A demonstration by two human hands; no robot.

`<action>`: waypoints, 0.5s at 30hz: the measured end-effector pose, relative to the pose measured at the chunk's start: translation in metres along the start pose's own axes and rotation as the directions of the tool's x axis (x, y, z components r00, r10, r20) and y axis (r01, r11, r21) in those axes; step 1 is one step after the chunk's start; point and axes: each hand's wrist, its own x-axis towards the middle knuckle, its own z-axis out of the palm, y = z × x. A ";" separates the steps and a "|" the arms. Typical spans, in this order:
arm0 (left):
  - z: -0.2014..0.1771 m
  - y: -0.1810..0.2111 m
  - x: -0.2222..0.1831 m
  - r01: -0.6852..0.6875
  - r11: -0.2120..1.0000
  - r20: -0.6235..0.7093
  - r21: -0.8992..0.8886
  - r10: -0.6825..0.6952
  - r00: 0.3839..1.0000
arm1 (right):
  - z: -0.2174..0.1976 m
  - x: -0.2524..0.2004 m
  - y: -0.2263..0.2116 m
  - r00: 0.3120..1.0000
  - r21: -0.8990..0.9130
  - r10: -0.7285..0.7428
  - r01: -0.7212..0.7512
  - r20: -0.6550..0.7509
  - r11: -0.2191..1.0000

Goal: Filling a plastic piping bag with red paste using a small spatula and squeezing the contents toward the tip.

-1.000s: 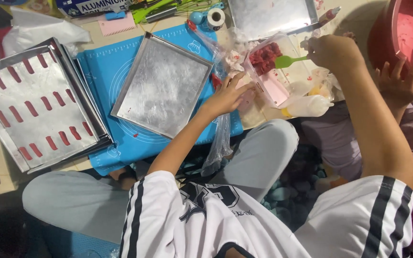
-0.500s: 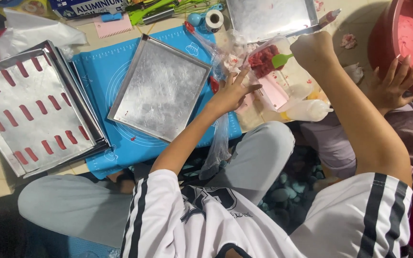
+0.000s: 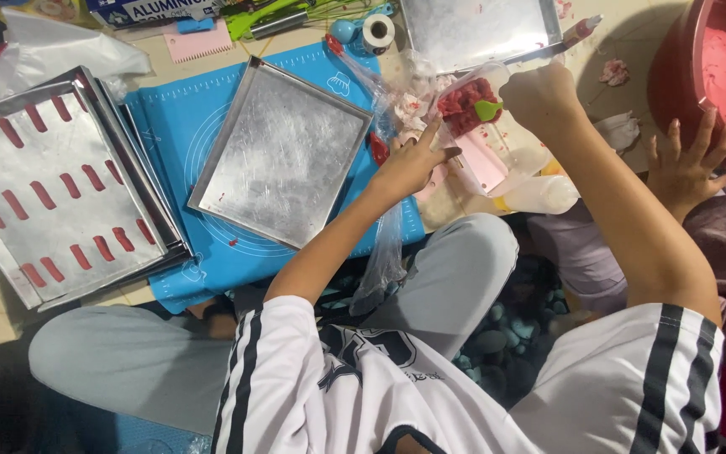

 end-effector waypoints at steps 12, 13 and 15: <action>-0.013 0.007 0.000 -0.001 0.998 -0.016 -0.058 0.000 1.000 | 0.010 0.011 -0.008 0.998 -0.102 0.004 -0.010 -0.061 0.995; -0.015 0.009 0.001 -0.004 0.998 -0.015 -0.058 0.003 1.000 | 0.018 0.010 -0.004 0.998 -0.103 0.006 -0.012 -0.060 0.995; -0.018 0.011 0.001 0.029 0.998 0.034 -0.056 -0.027 0.999 | 0.033 0.011 0.001 1.000 -0.004 0.022 -0.022 0.011 1.000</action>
